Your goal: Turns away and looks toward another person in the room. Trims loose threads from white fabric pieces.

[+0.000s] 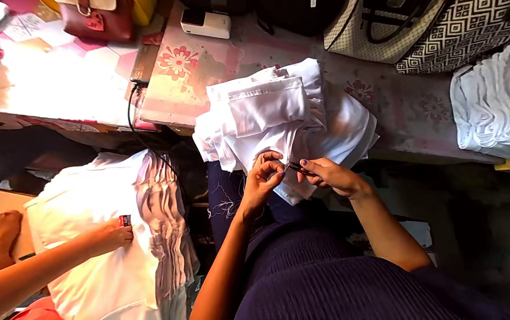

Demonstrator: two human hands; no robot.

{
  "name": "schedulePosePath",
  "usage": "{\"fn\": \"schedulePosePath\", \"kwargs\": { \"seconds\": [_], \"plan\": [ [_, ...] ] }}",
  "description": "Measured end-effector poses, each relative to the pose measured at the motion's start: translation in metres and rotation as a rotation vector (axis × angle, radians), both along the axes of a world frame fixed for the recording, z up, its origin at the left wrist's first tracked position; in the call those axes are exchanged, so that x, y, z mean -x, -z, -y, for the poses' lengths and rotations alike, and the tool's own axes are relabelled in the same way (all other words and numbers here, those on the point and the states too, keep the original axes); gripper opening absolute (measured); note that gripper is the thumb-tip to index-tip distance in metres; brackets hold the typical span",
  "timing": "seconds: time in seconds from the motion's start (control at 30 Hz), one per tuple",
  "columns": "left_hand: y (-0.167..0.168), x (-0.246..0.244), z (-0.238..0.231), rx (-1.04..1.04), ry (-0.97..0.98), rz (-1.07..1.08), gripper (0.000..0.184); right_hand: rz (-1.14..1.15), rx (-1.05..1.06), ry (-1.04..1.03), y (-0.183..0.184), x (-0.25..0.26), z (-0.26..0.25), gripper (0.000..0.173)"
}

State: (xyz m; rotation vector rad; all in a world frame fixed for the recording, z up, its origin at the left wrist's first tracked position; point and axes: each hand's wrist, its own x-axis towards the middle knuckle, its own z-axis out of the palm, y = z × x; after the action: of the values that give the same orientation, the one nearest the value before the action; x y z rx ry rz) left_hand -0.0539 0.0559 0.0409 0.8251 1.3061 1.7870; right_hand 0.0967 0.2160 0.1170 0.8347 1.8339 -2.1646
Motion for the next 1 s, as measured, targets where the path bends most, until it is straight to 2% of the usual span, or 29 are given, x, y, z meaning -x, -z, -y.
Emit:
{"fn": "schedulePosePath", "kwargs": {
  "seconds": [0.07,0.13,0.2,0.27,0.3,0.37,0.4,0.43,0.5,0.57,0.73,0.83,0.93,1.0],
  "plan": [
    [-0.001,0.005,0.006,-0.027,0.038,-0.024,0.008,-0.022,-0.22,-0.01,0.001,-0.004,-0.004,0.033],
    [-0.001,0.007,0.012,-0.068,0.115,-0.05,0.008,-0.028,-0.364,0.13,0.016,0.0,-0.006,0.022],
    [-0.003,0.008,0.018,-0.092,0.249,-0.101,0.01,-0.028,-0.224,0.281,0.029,0.011,-0.002,0.018],
    [-0.008,0.01,0.027,-0.033,0.421,-0.248,0.015,-0.06,0.065,0.364,0.039,0.021,0.003,0.008],
    [-0.011,0.012,0.033,0.056,0.495,-0.381,0.016,-0.081,0.164,0.397,0.042,0.024,0.005,0.008],
    [-0.023,0.012,0.044,0.31,0.567,-0.665,0.017,-0.115,0.23,0.468,0.043,0.027,0.01,0.007],
    [-0.033,0.007,0.046,0.445,0.52,-0.74,0.018,-0.126,0.228,0.506,0.042,0.028,0.012,0.007],
    [-0.041,-0.001,0.046,0.474,0.371,-0.777,0.017,-0.136,0.216,0.542,0.041,0.028,0.014,0.006],
    [-0.046,-0.018,0.032,0.276,-0.057,-0.774,0.014,-0.153,0.193,0.593,0.037,0.03,0.02,0.007],
    [-0.044,-0.03,0.007,0.107,-0.323,-0.736,0.014,-0.148,0.188,0.617,0.031,0.031,0.025,0.007],
    [-0.013,-0.025,-0.027,0.043,-0.38,-0.772,0.014,-0.132,0.24,0.702,0.024,0.03,0.034,0.018],
    [-0.009,-0.02,-0.025,0.035,-0.331,-0.604,0.024,-0.153,0.111,0.708,0.029,0.028,0.039,0.013],
    [-0.005,-0.011,-0.021,0.042,-0.317,-0.498,0.011,-0.17,-0.04,0.717,0.033,0.03,0.043,0.006],
    [-0.002,-0.008,-0.018,0.015,-0.34,-0.56,0.007,-0.157,0.034,0.711,0.031,0.031,0.042,0.009]
  ]
}}
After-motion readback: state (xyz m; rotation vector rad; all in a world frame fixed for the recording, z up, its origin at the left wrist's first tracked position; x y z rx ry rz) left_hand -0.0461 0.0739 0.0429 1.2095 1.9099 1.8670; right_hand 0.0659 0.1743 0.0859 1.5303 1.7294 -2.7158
